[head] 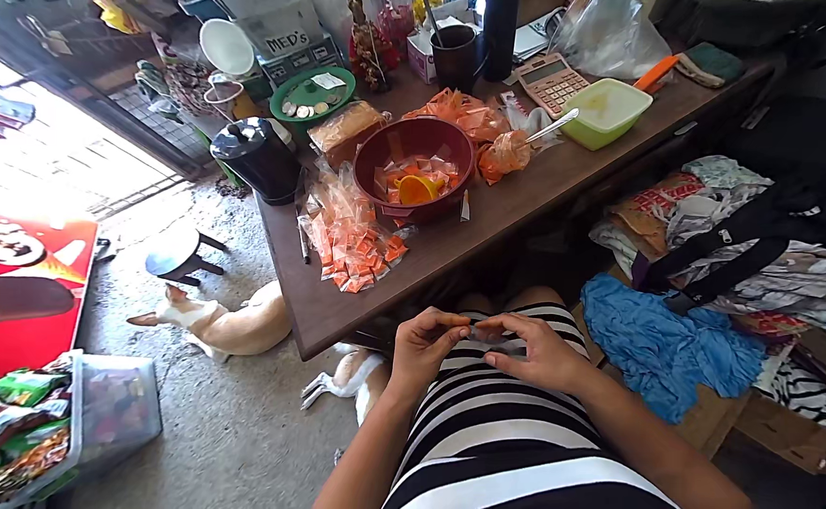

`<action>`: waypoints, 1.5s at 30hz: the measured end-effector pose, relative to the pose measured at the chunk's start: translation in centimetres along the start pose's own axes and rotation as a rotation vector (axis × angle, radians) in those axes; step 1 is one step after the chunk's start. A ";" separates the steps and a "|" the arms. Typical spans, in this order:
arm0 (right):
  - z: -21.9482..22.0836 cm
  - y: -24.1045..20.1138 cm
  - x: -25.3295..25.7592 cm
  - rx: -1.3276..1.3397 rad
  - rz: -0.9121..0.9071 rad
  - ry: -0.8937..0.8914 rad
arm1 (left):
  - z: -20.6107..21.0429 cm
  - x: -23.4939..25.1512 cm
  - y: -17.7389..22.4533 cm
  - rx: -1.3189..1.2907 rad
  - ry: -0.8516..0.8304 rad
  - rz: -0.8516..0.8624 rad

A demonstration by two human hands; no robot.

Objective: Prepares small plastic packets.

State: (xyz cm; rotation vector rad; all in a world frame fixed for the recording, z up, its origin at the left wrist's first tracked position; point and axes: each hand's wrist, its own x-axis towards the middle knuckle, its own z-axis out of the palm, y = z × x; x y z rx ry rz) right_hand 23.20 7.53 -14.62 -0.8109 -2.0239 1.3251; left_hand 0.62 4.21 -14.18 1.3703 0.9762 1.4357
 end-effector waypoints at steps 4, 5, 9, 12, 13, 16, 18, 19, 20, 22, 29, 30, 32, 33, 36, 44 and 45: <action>1.0 -0.8 0.4 0.163 -0.036 0.115 | 0.2 0.1 0.0 0.124 -0.075 0.057; 1.1 -0.9 0.4 0.177 -0.031 0.134 | 0.2 0.2 0.0 0.136 -0.079 0.064; 1.0 -1.0 0.1 0.290 0.029 0.168 | 0.2 0.2 0.5 0.109 0.027 0.039; 0.8 -1.5 0.0 0.466 0.136 0.231 | 0.1 0.4 1.0 0.091 0.115 -0.002; 0.7 -1.5 0.0 0.499 0.156 0.253 | 0.1 0.4 1.0 0.099 0.104 -0.011; 0.6 -1.5 0.1 0.535 0.156 0.283 | 0.5 0.2 0.7 0.073 0.014 -0.044; 0.7 -1.5 0.1 0.548 0.154 0.281 | 1.1 0.1 0.3 0.043 -0.027 -0.050; 0.8 -1.5 0.1 0.549 0.157 0.277 | 1.4 0.0 0.2 0.034 -0.034 -0.053; 0.8 -1.5 0.1 0.545 0.160 0.274 | 1.6 0.0 0.1 0.027 -0.036 -0.054; 0.9 -1.4 0.1 0.530 0.160 0.272 | 1.9 0.1 0.2 0.038 -0.034 -0.042; 0.8 -0.7 0.0 0.466 0.070 0.314 | 1.7 0.3 0.1 0.069 0.002 -0.030; 0.9 -0.6 0.1 0.457 0.059 0.325 | 1.7 0.3 0.1 0.058 0.002 -0.041; 0.9 -0.6 0.2 0.450 0.048 0.346 | 1.8 0.2 0.1 0.035 -0.007 -0.065; 1.0 -0.6 0.3 0.453 0.045 0.356 | 1.9 0.1 0.1 0.029 -0.009 -0.074; 1.1 -0.8 0.4 0.485 0.046 0.390 | 2.4 0.1 0.2 0.032 0.024 -0.071; 2.7 -0.8 0.7 0.626 0.043 0.468 | 4.4 0.2 -0.1 0.052 0.190 -0.004; 2.8 -0.7 0.7 0.625 0.038 0.460 | 4.4 0.2 -0.1 0.057 0.196 0.004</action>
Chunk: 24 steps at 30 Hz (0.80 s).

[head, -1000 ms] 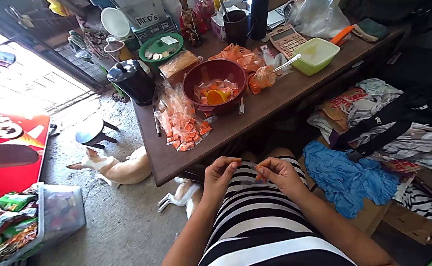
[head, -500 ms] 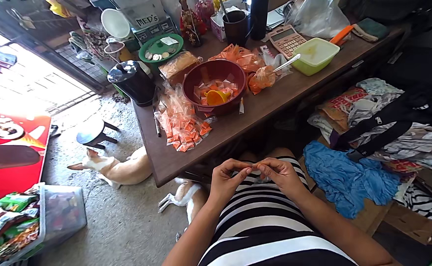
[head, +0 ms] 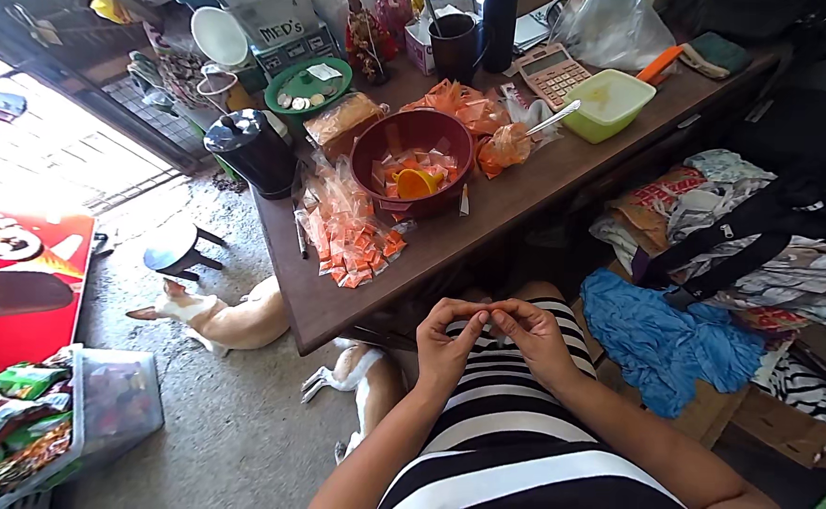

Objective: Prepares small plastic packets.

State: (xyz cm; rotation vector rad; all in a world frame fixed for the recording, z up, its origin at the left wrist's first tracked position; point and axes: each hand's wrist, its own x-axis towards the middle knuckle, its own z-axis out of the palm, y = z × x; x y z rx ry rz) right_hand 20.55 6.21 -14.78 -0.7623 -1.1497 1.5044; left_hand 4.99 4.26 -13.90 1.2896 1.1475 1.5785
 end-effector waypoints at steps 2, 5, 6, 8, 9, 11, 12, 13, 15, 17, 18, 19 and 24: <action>0.0 0.2 -0.1 -0.006 -0.008 -0.020 | -0.1 0.0 0.0 0.007 0.004 0.016; -0.2 0.5 0.0 -0.041 -0.035 -0.033 | -0.2 0.0 -0.1 0.042 -0.002 0.066; -0.2 0.6 0.1 -0.045 -0.042 -0.037 | -0.3 -0.1 -0.1 0.066 -0.004 0.085; -0.2 0.6 0.1 -0.047 -0.048 -0.038 | -0.5 -0.1 -0.2 0.118 -0.004 0.125; -0.2 0.6 0.1 -0.047 -0.049 -0.038 | -0.5 -0.1 -0.3 0.139 -0.003 0.146; -0.2 0.6 0.1 -0.045 -0.049 -0.041 | -0.6 -0.2 -0.4 0.164 -0.006 0.175; -0.2 0.6 0.0 -0.045 -0.050 -0.044 | -0.6 -0.1 -0.4 0.165 -0.007 0.183; -0.2 0.6 0.0 -0.046 -0.051 -0.046 | -0.6 -0.1 -0.4 0.157 -0.011 0.184; -0.2 0.7 0.0 -0.059 -0.055 -0.059 | -0.7 0.0 -0.2 0.136 -0.029 0.170; -0.2 0.7 0.0 -0.089 -0.054 -0.074 | -0.8 0.2 0.1 0.138 -0.041 0.163; -0.1 0.7 -0.1 -0.108 -0.055 -0.081 | -0.8 0.3 0.1 0.147 -0.045 0.167; -0.1 0.7 -0.1 -0.117 -0.056 -0.086 | -0.9 0.4 0.1 0.155 -0.048 0.172; -0.1 0.8 -0.3 -0.147 -0.073 -0.104 | -1.4 0.6 0.0 0.207 -0.051 0.195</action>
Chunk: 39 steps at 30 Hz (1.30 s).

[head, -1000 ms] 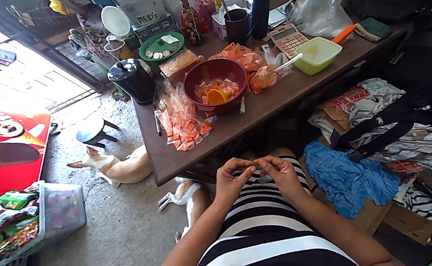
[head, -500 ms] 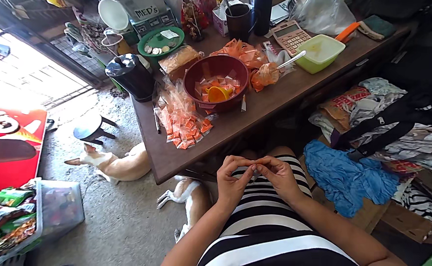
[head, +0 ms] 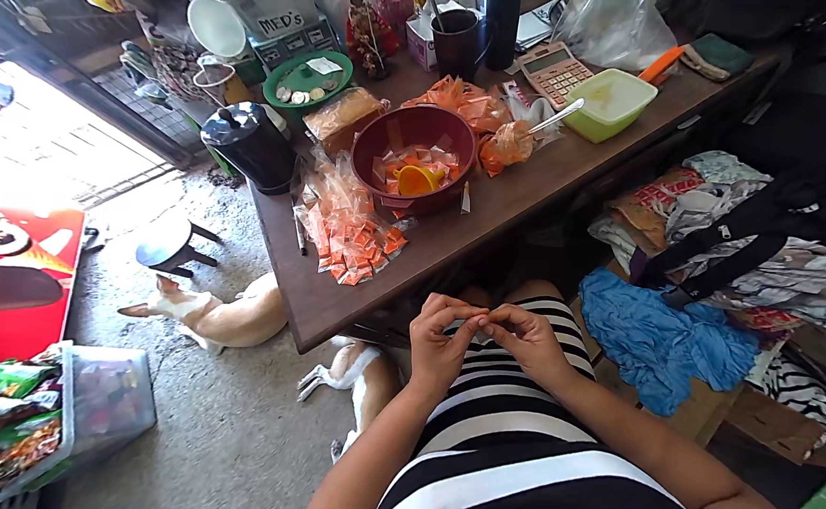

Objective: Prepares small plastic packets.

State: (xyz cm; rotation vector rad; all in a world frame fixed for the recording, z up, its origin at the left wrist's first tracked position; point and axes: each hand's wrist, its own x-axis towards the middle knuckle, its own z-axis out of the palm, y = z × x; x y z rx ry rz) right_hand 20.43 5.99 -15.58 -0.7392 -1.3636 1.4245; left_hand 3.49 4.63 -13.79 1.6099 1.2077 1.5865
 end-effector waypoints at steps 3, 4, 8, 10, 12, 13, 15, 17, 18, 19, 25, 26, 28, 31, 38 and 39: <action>0.0 0.0 0.0 -0.029 -0.027 -0.022 | -0.3 0.0 0.0 0.007 0.015 -0.007; 0.0 0.0 0.0 -0.034 -0.034 -0.027 | -0.4 0.1 0.0 0.007 0.014 -0.009; 0.0 0.0 0.0 -0.065 -0.063 -0.040 | -0.6 0.0 0.4 -0.036 0.030 -0.042; 0.1 0.0 -0.1 -0.075 -0.064 -0.050 | -0.6 0.0 0.3 -0.082 0.032 -0.079; 0.0 0.1 -0.1 -0.083 -0.062 -0.052 | -0.9 0.1 0.1 -0.111 -0.017 -0.093; 0.0 0.1 -0.1 -0.088 -0.061 -0.051 | -1.0 0.1 0.0 -0.116 -0.052 -0.089; -0.2 0.1 -0.1 -0.099 -0.059 -0.044 | -1.3 0.0 -0.2 -0.128 -0.117 -0.086; -0.2 0.0 -0.2 -0.105 -0.055 -0.035 | -1.4 -0.1 -0.4 -0.155 -0.154 -0.099; -0.2 0.1 -0.2 -0.105 -0.053 -0.034 | -1.5 -0.2 -0.5 -0.156 -0.156 -0.104; -0.2 0.1 -0.2 -0.105 -0.053 -0.036 | -1.5 -0.2 -0.5 -0.146 -0.146 -0.106; -0.2 0.0 -0.2 -0.135 -0.053 -0.059 | -1.8 -0.2 -0.2 -0.050 -0.067 -0.146; -0.3 0.0 -0.2 -0.138 -0.054 -0.060 | -1.7 -0.2 -0.2 -0.060 -0.059 -0.153; -0.3 0.0 -0.2 -0.139 -0.056 -0.059 | -1.6 -0.2 -0.2 -0.089 -0.038 -0.169; -0.4 -0.1 -0.2 -0.139 -0.054 -0.060 | -1.6 -0.1 -0.4 -0.135 -0.061 -0.162; -0.8 -0.2 -0.2 -0.140 -0.039 -0.038 | -1.5 0.0 -0.3 -0.163 -0.168 -0.176; -0.9 -0.2 -0.2 -0.140 -0.035 -0.034 | -1.6 0.0 -0.4 -0.162 -0.181 -0.180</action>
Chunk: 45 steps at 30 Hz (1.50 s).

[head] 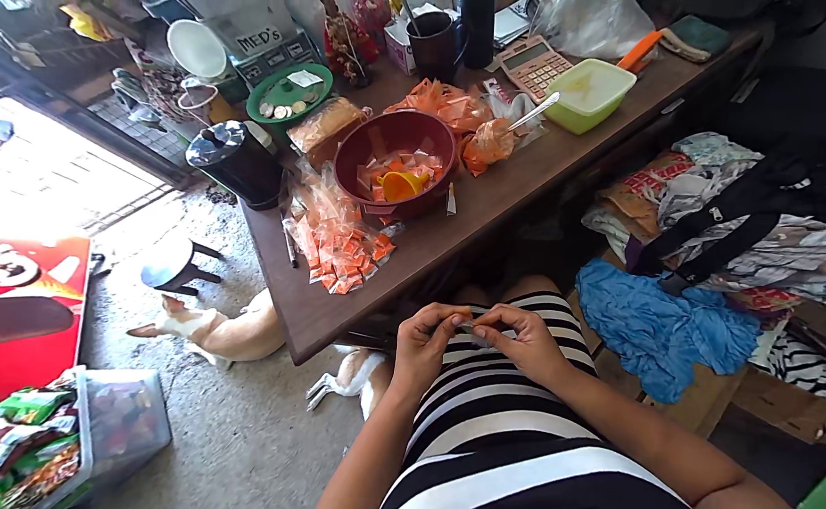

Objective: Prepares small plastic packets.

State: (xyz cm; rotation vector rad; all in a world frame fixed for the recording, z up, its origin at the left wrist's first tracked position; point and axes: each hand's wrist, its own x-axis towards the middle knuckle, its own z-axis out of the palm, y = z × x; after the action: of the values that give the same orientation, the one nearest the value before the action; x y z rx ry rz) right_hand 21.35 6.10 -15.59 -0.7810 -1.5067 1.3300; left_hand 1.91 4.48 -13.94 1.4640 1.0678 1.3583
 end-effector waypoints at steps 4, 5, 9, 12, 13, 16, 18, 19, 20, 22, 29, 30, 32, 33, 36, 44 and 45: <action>0.0 0.0 -0.1 -0.008 -0.001 -0.020 | 0.0 0.0 -0.1 0.020 0.030 0.032; 0.0 0.0 -0.1 -0.008 0.000 -0.021 | 0.0 0.1 0.0 0.029 0.039 0.036; -0.2 -0.1 0.0 -0.012 0.005 -0.017 | 0.1 0.2 0.2 0.058 0.044 0.036; -0.2 -0.2 0.0 -0.024 0.006 -0.027 | 0.3 0.2 0.1 0.041 0.073 0.016; -0.3 -0.2 0.0 -0.026 0.007 -0.029 | 0.3 0.2 0.0 0.039 0.074 0.021; -0.4 -0.1 0.0 -0.035 0.009 -0.036 | 0.2 0.4 -0.3 0.088 -0.003 0.099; -0.4 0.1 0.0 -0.040 0.013 -0.037 | 0.3 0.4 -0.3 0.133 -0.049 0.125; -0.5 0.1 0.1 -0.039 0.016 -0.039 | 0.3 0.4 -0.4 0.146 -0.061 0.125; -0.5 0.1 0.1 -0.039 0.022 -0.038 | 0.4 0.4 -0.5 0.152 -0.064 0.120; -0.4 0.2 0.1 -0.041 0.030 -0.045 | 0.4 0.3 -0.7 0.155 -0.048 0.111; -0.5 0.5 0.0 -0.037 0.029 -0.071 | 0.2 0.0 -1.0 0.094 0.063 0.038; -0.4 0.5 0.0 -0.036 0.037 -0.071 | 0.2 -0.1 -0.9 0.072 0.080 0.020; -0.3 0.4 0.0 -0.038 0.050 -0.069 | 0.4 -0.2 -1.0 0.033 0.114 -0.016; -0.3 0.4 0.0 -0.039 0.051 -0.068 | 0.4 -0.3 -1.2 0.025 0.109 -0.013; -0.3 0.6 -0.1 -0.066 0.038 -0.048 | 0.0 -0.4 -1.3 0.067 0.047 0.062; -0.6 0.8 -0.2 -0.100 0.063 0.010 | -0.4 -0.8 -1.2 0.122 -0.023 0.062; -0.5 0.8 -0.2 -0.093 0.052 0.005 | -0.3 -0.9 -1.2 0.154 0.004 0.060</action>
State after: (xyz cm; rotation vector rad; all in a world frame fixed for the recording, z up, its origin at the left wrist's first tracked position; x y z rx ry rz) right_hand 21.81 6.27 -16.45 -0.8873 -1.5623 1.3024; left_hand 1.54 3.92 -15.31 1.6166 1.1608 1.3456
